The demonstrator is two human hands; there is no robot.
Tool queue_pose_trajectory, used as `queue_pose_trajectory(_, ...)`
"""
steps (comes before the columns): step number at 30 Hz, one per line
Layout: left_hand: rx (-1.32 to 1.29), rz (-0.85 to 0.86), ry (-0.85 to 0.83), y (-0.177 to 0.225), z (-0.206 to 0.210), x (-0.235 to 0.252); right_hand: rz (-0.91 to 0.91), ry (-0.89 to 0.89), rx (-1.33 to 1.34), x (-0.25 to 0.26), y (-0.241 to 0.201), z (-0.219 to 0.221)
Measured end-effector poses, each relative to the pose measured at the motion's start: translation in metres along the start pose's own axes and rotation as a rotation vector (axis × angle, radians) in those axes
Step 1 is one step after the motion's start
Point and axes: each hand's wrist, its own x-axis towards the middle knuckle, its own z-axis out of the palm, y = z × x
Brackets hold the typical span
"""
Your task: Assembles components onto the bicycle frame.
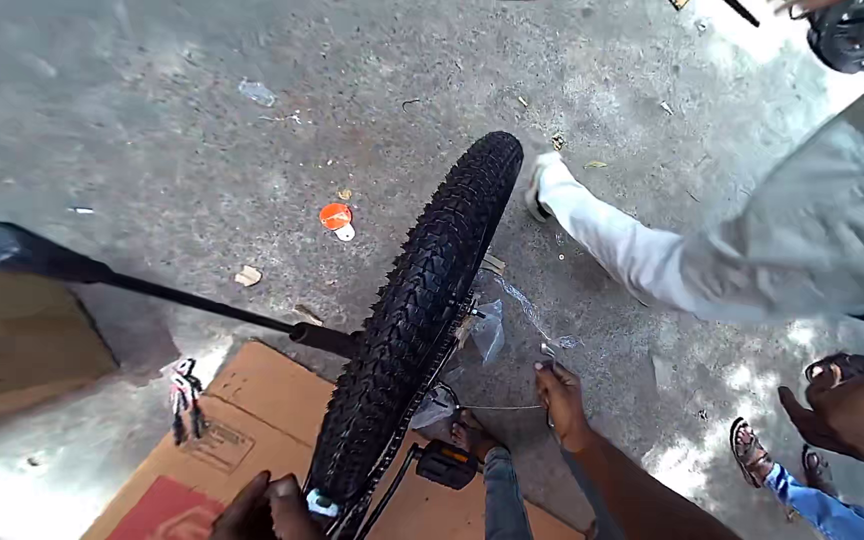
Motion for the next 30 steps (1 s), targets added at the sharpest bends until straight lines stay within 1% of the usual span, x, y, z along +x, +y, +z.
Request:
queue_pose_trajectory(1, 0.000, 0.013, 0.067, 0.015, 0.000, -0.034, -0.027, -0.033, -0.043, -0.005, -0.017, -0.013)
queue_pose_trajectory(2, 0.023, -0.052, 0.104, 0.025, 0.002, -0.073, -0.041, -0.057, -0.071, -0.011, -0.033, -0.024)
queue_pose_trajectory(3, 0.046, -0.180, 0.122, 0.032, 0.010, -0.112, -0.050, -0.075, -0.094, -0.019, -0.050, -0.030)
queue_pose_trajectory(4, 0.029, -0.346, 0.130, 0.034, 0.024, -0.143, -0.067, -0.100, -0.111, -0.024, -0.068, -0.034)
queue_pose_trajectory(6, -0.084, -0.690, 0.183, 0.028, 0.066, -0.186, -0.139, -0.197, -0.175, -0.028, -0.102, -0.038)
queue_pose_trajectory(7, -0.132, -0.808, 0.200, 0.018, 0.084, -0.194, -0.174, -0.234, -0.215, -0.031, -0.116, -0.038)
queue_pose_trajectory(8, -0.165, -0.878, 0.204, 0.003, 0.105, -0.193, -0.219, -0.270, -0.253, -0.030, -0.131, -0.036)
queue_pose_trajectory(11, -0.287, -1.004, 0.222, -0.043, 0.149, -0.166, -0.399, -0.324, -0.371, -0.029, -0.170, -0.029)
queue_pose_trajectory(13, -0.357, -1.021, 0.286, -0.056, 0.166, -0.153, -0.623, -0.294, -0.480, -0.026, -0.200, -0.013)
queue_pose_trajectory(16, -0.396, -1.021, 0.220, -0.044, 0.159, -0.163, -0.991, -0.282, -0.718, -0.024, -0.255, 0.013)
queue_pose_trajectory(17, -0.455, -1.002, 0.165, -0.036, 0.150, -0.164, -1.103, -0.317, -0.800, -0.021, -0.275, 0.026)
queue_pose_trajectory(19, -0.577, -0.948, 0.034, -0.011, 0.120, -0.167, -1.314, -0.408, -1.002, -0.021, -0.309, 0.057)
queue_pose_trajectory(21, -0.678, -0.910, -0.090, 0.014, 0.080, -0.173, -1.490, -0.574, -1.254, -0.026, -0.332, 0.092)
queue_pose_trajectory(23, -0.764, -0.872, -0.152, 0.026, 0.050, -0.176, -1.604, -0.773, -1.516, -0.032, -0.341, 0.128)
queue_pose_trajectory(24, -0.795, -0.864, -0.117, 0.029, 0.046, -0.172, -1.638, -0.862, -1.621, -0.032, -0.341, 0.147)
queue_pose_trajectory(26, -0.804, -0.903, -0.056, 0.033, 0.057, -0.156, -1.658, -1.008, -1.780, -0.028, -0.334, 0.179)
queue_pose_trajectory(28, -0.765, -0.956, 0.006, 0.040, 0.069, -0.142, -1.696, -1.085, -1.849, -0.019, -0.325, 0.200)
queue_pose_trajectory(30, -0.760, -0.972, 0.016, 0.045, 0.066, -0.142, -1.709, -1.144, -1.907, -0.020, -0.321, 0.212)
